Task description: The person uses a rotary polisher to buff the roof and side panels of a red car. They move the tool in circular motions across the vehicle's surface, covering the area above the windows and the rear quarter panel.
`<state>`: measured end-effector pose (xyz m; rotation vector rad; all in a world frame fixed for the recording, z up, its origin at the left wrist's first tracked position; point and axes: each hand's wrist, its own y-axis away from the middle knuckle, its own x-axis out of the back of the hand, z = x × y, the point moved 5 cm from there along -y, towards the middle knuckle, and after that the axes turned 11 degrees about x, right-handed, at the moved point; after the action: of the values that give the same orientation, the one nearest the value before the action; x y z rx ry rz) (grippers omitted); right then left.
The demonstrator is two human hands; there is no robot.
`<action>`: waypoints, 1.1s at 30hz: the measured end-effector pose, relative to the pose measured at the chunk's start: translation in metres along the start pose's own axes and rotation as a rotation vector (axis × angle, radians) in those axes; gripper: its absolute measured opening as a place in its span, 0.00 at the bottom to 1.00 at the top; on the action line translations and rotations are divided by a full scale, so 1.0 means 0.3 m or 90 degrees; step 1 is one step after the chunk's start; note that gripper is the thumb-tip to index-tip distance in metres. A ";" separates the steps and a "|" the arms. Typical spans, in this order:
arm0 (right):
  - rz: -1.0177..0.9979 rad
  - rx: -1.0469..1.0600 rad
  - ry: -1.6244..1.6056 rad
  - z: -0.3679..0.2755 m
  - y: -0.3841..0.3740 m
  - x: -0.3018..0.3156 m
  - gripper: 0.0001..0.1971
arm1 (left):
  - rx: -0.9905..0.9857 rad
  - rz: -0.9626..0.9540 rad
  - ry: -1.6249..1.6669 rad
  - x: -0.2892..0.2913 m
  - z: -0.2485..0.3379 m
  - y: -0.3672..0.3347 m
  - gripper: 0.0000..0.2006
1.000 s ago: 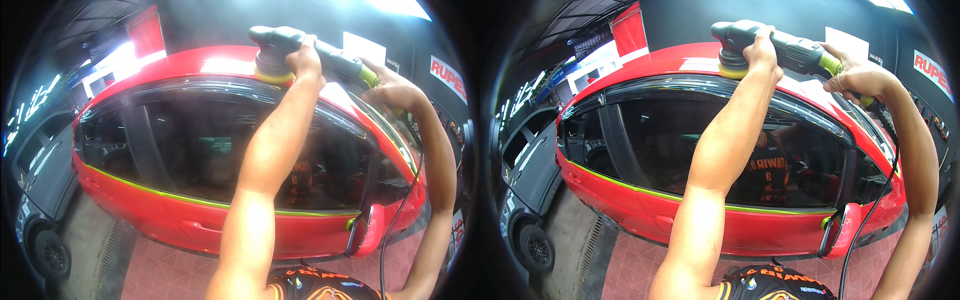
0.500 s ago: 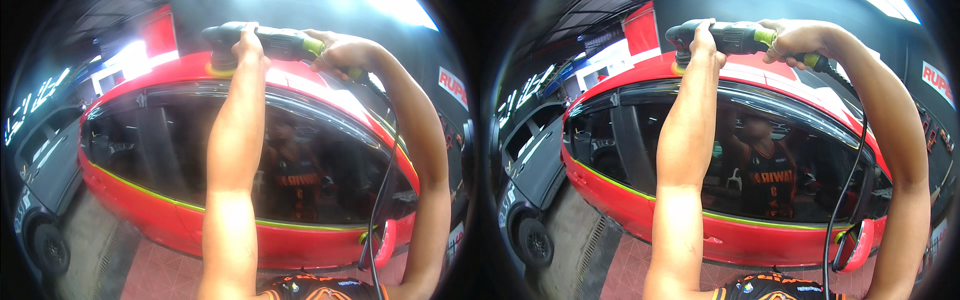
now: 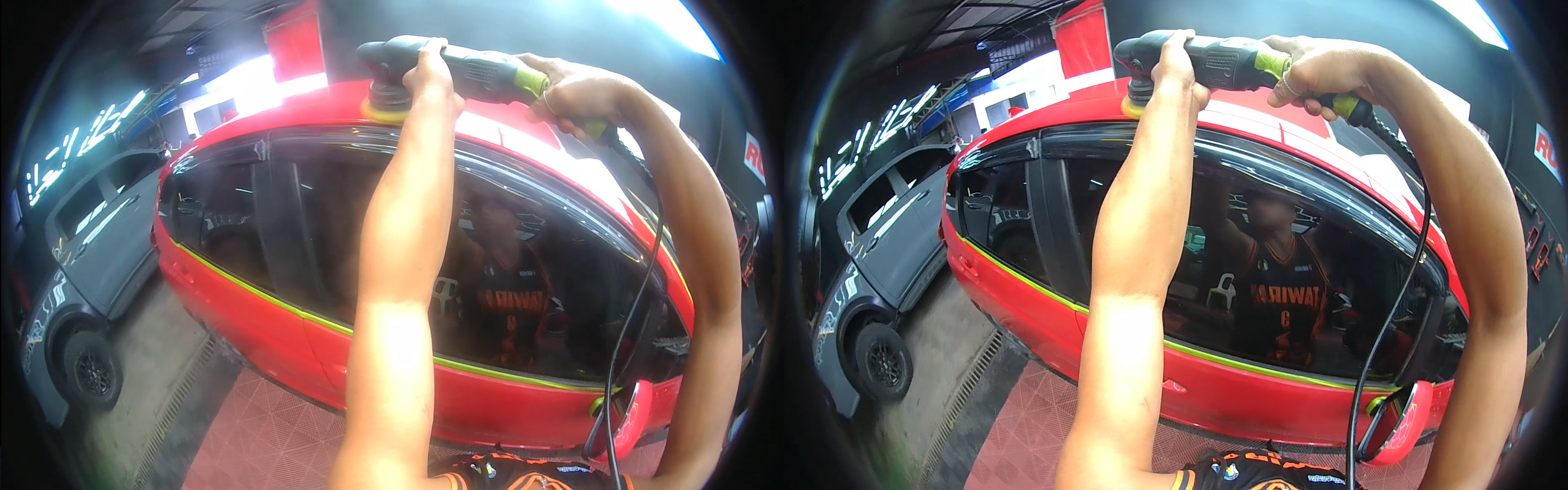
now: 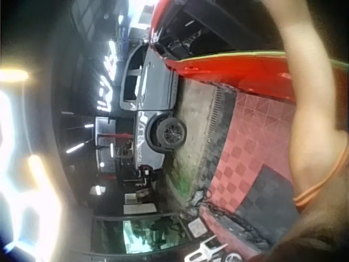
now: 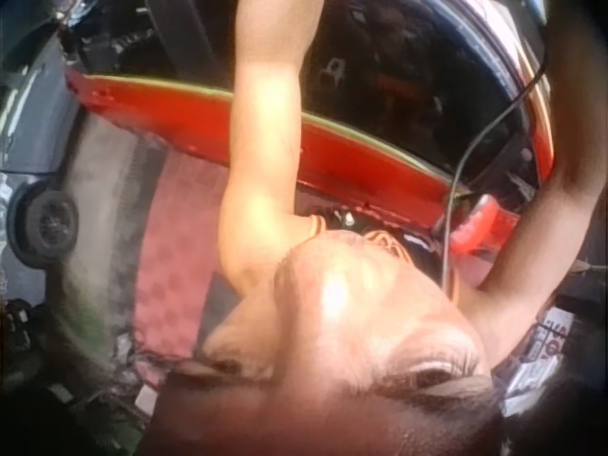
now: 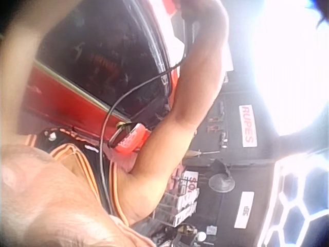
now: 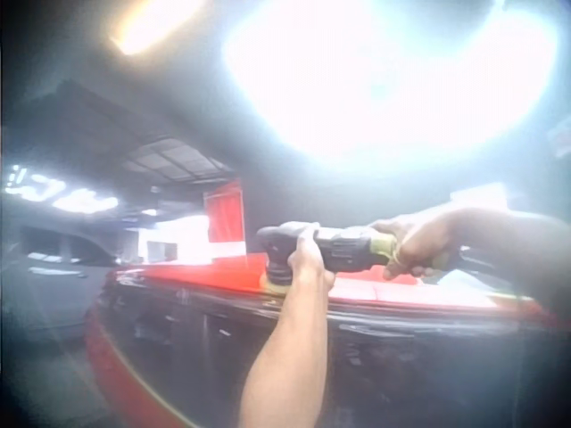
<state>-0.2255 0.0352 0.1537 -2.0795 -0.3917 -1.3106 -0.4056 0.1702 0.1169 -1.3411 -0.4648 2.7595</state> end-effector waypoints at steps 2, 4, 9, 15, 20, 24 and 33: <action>-0.001 -0.001 0.004 0.021 0.057 0.023 0.44 | 0.010 0.002 0.008 -0.039 -0.052 0.051 0.32; 0.009 0.000 0.004 0.037 0.115 0.040 0.44 | 0.015 -0.005 0.013 -0.076 -0.082 0.092 0.31; 0.022 0.007 -0.044 0.127 0.286 0.090 0.46 | 0.042 0.004 0.015 -0.175 -0.232 0.189 0.28; 0.047 -0.103 -0.029 0.253 0.541 0.173 0.47 | 0.099 -0.027 0.011 -0.326 -0.462 0.310 0.28; 0.092 -0.155 -0.052 0.283 0.755 0.207 0.49 | 0.109 -0.047 0.045 -0.443 -0.654 0.403 0.27; 0.112 -0.213 -0.060 0.386 0.939 0.257 0.52 | 0.159 -0.118 0.056 -0.558 -0.822 0.512 0.27; 0.182 -0.241 -0.132 0.473 1.085 0.228 0.50 | 0.204 -0.110 -0.001 -0.618 -1.018 0.561 0.23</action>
<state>0.0850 -0.1216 0.0555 -2.4859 0.0771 -1.0624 -0.0373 0.0556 0.0330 -1.1632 -0.1208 2.5576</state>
